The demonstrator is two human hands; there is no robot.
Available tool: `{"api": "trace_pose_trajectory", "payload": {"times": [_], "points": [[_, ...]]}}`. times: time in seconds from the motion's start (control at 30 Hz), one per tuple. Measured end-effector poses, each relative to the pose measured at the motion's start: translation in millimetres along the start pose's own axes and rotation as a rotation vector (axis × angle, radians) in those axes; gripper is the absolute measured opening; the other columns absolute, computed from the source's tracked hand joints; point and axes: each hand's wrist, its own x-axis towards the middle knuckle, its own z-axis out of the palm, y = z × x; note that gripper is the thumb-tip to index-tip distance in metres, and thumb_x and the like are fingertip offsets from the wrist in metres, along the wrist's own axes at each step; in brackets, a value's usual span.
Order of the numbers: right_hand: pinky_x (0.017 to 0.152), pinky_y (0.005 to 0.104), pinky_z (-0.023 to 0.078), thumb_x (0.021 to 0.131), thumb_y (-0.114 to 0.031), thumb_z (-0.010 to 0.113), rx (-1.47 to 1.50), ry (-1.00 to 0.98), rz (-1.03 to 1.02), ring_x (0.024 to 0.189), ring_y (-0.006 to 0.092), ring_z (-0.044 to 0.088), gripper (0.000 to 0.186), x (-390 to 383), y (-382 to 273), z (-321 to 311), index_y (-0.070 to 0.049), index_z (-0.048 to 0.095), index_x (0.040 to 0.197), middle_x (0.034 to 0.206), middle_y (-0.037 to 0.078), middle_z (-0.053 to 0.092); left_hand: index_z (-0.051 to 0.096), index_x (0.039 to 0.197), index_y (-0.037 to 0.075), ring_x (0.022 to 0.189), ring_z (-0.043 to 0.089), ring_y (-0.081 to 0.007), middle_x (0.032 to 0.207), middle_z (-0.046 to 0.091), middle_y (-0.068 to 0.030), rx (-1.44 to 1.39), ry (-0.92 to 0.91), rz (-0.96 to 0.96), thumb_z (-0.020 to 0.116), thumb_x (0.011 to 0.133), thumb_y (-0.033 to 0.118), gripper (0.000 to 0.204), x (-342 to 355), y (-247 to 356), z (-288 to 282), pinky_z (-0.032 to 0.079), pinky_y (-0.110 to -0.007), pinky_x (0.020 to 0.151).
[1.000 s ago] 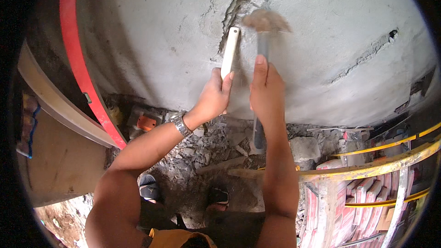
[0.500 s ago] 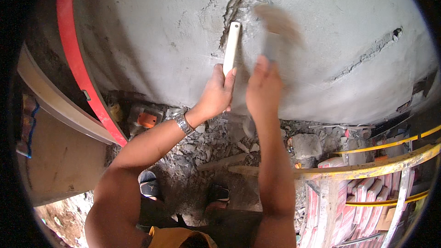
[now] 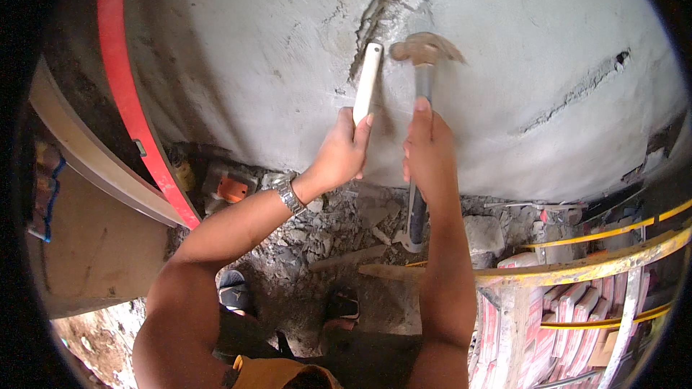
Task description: The person uses a hammer and a chisel to chip away at a concrete wall, creating a vertical groove. They repeatedly strike the chisel to remove material and clear debris from the channel.
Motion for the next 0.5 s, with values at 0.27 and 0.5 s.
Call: {"api": "trace_pose_trajectory", "payload": {"times": [0.27, 0.5], "points": [[0.037, 0.0259, 0.033, 0.108, -0.052, 0.041, 0.176, 0.07, -0.209, 0.041, 0.0098, 0.042, 0.048, -21, -20, -8, -0.007, 0.05, 0.097, 0.06, 0.001, 0.044, 0.04, 0.112, 0.001, 0.045, 0.047, -0.011, 0.067, 0.046, -0.0011, -0.136, -0.09, -0.116, 0.044, 0.11, 0.038, 0.037, -1, 8, -18, 0.045, -0.03, 0.039], [0.039, 0.0274, 0.037, 0.106, -0.037, 0.046, 0.463, 0.042, -0.207, 0.042, 0.0124, 0.046, 0.034, -32, -42, -7, -0.004, 0.052, 0.112, 0.072, 0.005, 0.052, 0.041, 0.115, 0.001, 0.052, 0.053, -0.0116, 0.067, 0.047, -0.0021, -0.398, -0.132, -0.14, 0.045, 0.11, 0.034, 0.033, -13, 34, 7, 0.046, -0.03, 0.042]]}}
